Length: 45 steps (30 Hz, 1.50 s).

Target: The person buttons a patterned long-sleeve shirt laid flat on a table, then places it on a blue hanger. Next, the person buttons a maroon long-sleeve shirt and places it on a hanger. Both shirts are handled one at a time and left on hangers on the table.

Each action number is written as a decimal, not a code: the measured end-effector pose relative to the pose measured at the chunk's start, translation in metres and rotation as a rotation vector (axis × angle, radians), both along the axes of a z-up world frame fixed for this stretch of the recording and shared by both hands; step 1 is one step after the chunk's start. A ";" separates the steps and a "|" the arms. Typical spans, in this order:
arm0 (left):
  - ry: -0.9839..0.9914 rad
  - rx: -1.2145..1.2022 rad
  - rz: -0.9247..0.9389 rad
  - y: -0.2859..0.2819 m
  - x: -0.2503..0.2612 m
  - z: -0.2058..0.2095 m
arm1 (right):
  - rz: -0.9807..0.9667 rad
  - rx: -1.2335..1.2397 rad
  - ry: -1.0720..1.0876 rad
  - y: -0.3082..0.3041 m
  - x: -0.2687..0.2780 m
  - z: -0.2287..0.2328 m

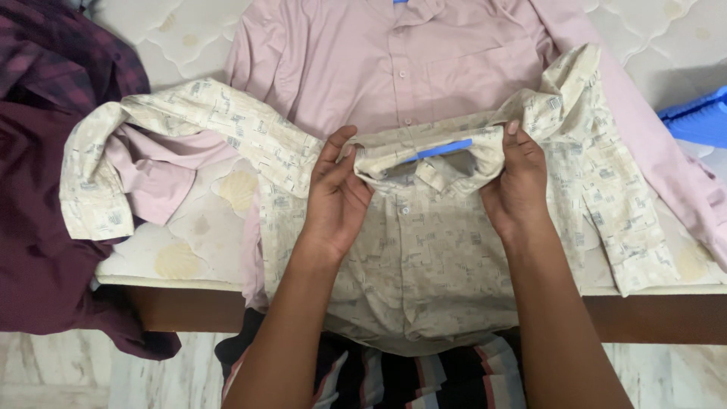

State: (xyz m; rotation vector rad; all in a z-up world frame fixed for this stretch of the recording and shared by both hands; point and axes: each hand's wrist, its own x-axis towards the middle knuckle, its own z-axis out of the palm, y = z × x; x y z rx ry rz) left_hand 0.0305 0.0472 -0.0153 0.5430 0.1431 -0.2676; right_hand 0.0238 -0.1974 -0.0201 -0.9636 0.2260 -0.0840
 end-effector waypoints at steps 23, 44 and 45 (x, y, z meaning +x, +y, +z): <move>-0.335 1.188 0.108 -0.015 -0.009 0.014 | -0.209 -0.715 0.249 0.016 0.004 -0.016; -0.589 1.644 0.247 -0.009 -0.014 0.013 | -0.325 -1.220 -0.248 0.029 -0.006 -0.008; -0.594 1.664 0.262 -0.010 -0.014 0.013 | -0.347 -1.355 -0.262 0.029 -0.007 -0.007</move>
